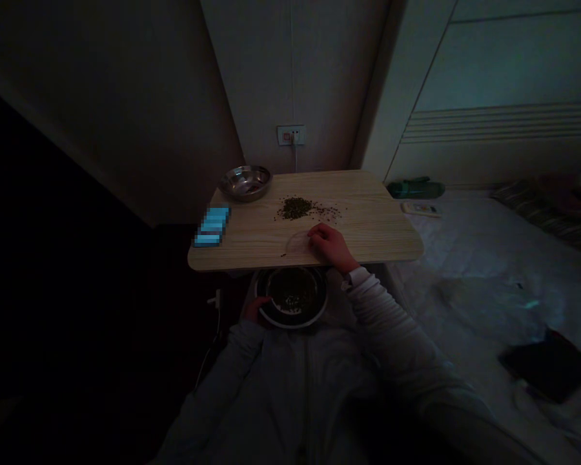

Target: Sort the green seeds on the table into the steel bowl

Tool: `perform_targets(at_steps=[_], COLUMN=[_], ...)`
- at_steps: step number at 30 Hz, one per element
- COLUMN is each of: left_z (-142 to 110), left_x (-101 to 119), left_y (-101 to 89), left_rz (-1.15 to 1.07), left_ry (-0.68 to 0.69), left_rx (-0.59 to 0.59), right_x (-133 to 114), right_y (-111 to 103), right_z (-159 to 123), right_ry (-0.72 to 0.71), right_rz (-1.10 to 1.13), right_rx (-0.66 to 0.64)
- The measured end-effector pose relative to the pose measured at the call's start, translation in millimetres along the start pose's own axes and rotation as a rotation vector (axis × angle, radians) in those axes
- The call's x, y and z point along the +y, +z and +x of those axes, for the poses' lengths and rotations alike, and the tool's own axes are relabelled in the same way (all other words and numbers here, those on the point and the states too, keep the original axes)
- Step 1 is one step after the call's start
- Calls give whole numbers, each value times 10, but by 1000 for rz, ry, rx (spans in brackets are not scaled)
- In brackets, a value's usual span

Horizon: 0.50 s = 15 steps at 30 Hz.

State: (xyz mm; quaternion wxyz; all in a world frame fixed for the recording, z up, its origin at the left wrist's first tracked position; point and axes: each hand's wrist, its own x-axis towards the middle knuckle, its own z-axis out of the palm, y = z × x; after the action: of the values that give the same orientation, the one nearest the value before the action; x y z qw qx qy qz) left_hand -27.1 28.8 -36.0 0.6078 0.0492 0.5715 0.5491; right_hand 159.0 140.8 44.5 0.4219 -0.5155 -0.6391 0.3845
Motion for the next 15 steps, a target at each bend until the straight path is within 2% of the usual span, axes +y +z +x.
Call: perform_targets(at_steps=[2,5,11,15], left_z=[-22,-37,-4,5], left_x=[21,36,16,7], left_y=[9,17,0,-3], left_rz=[9,11,19,29], left_ry=[-107,-156,-135,-115], left_rx=[51,74,54,64], right_x=[-5,-17,-46,-42], right_y=[1,2,2,5], right_z=[-1,-5,-12,-12], right_ry=[0,-21,-15,-36], right_rz=[-15,-40,-97,-104], right_rx=[-12,-11,-6,-51])
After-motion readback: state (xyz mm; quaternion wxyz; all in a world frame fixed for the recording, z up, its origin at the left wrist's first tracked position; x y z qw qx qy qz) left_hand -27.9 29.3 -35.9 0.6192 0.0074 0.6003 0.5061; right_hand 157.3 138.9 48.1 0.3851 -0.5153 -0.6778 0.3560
